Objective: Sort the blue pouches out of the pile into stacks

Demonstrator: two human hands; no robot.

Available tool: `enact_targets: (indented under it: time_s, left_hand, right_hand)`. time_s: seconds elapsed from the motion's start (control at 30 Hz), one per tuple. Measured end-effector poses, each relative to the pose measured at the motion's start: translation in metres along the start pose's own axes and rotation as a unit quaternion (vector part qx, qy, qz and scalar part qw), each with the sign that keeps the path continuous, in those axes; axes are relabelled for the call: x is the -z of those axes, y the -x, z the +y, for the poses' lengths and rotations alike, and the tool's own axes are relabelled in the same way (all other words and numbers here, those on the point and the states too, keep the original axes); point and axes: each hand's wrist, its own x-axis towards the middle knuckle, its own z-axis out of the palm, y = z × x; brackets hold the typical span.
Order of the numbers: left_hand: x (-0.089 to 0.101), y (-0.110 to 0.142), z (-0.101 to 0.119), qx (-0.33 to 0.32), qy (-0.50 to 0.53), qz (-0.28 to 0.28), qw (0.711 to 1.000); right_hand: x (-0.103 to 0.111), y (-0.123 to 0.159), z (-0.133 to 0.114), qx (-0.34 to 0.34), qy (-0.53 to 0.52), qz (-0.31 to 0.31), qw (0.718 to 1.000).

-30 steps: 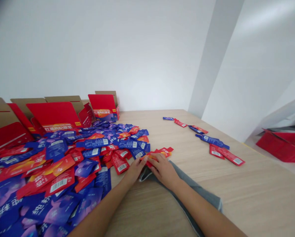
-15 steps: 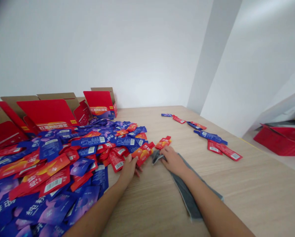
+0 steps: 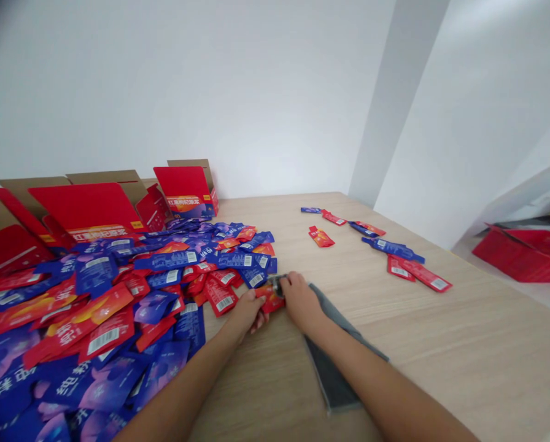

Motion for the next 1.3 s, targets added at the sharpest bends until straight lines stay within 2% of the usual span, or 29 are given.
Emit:
enact_targets:
  time_s: [0.07, 0.1, 0.2, 0.27, 0.37, 0.47, 0.57, 0.67, 0.73, 0.83, 0.9, 0.97, 1.03, 1.13, 1.23, 1.3]
  left_hand:
    - [0.002, -0.001, 0.0, 0.005, 0.009, -0.002, 1.0]
    - [0.002, -0.001, 0.0, 0.007, 0.008, -0.008, 1.0]
    - [0.003, -0.002, 0.002, 0.002, -0.012, -0.01, 1.0]
    - [0.002, -0.001, 0.004, -0.008, -0.017, -0.008, 1.0]
    - [0.001, 0.001, 0.005, -0.011, 0.001, -0.027, 1.0]
    - [0.001, 0.003, 0.004, 0.0, 0.045, -0.036, 0.998]
    - [0.002, 0.002, 0.001, -0.009, 0.093, -0.028, 0.995]
    - [0.002, -0.001, -0.004, -0.024, 0.114, 0.002, 0.993]
    - [0.002, -0.002, -0.007, -0.066, 0.094, 0.028, 0.993]
    - [0.006, -0.002, -0.01, -0.163, 0.017, 0.078, 0.983]
    - [0.009, -0.003, -0.009, -0.174, -0.02, 0.094, 0.98]
    - [0.011, -0.004, -0.008, -0.139, -0.012, 0.081, 0.987]
    - [0.011, -0.005, -0.006, -0.095, 0.024, 0.06, 0.993]
    - [0.01, -0.007, -0.003, -0.053, 0.075, 0.048, 0.995]
    - [0.009, -0.008, -0.002, -0.037, 0.044, 0.04, 0.998]
    - [0.009, -0.007, -0.002, -0.041, 0.001, 0.039, 0.998]
  right_hand:
    - [0.0, -0.002, 0.01, -0.041, 0.006, -0.01, 0.999]
    - [0.0, -0.001, 0.011, -0.031, -0.008, -0.013, 0.999]
    - [-0.002, 0.009, -0.001, 0.059, -0.057, -0.026, 0.996]
    - [-0.003, 0.012, -0.012, 0.083, -0.048, -0.041, 0.995]
    - [0.0, 0.007, -0.01, 0.016, 0.029, -0.053, 0.998]
    - [0.003, -0.003, 0.011, -0.052, 0.084, -0.038, 0.994]
    - [-0.001, -0.007, 0.035, -0.06, 0.046, 0.011, 0.997]
    - [-0.007, -0.007, 0.057, -0.088, -0.075, 0.111, 0.987]
    - [-0.007, -0.006, 0.072, -0.115, -0.137, 0.168, 0.969]
    - [0.001, -0.004, 0.084, -0.142, -0.17, 0.228, 0.948]
    - [0.006, -0.001, 0.08, -0.125, -0.188, 0.25, 0.942]
    - [0.009, 0.002, 0.066, -0.062, -0.186, 0.213, 0.957]
    - [0.01, 0.006, 0.045, 0.005, -0.137, 0.112, 0.984]
    - [0.009, 0.007, 0.018, 0.013, -0.02, -0.012, 1.0]
    - [0.009, 0.01, 0.001, -0.011, 0.024, -0.049, 0.998]
    - [0.007, 0.013, -0.009, 0.01, 0.002, -0.059, 0.998]
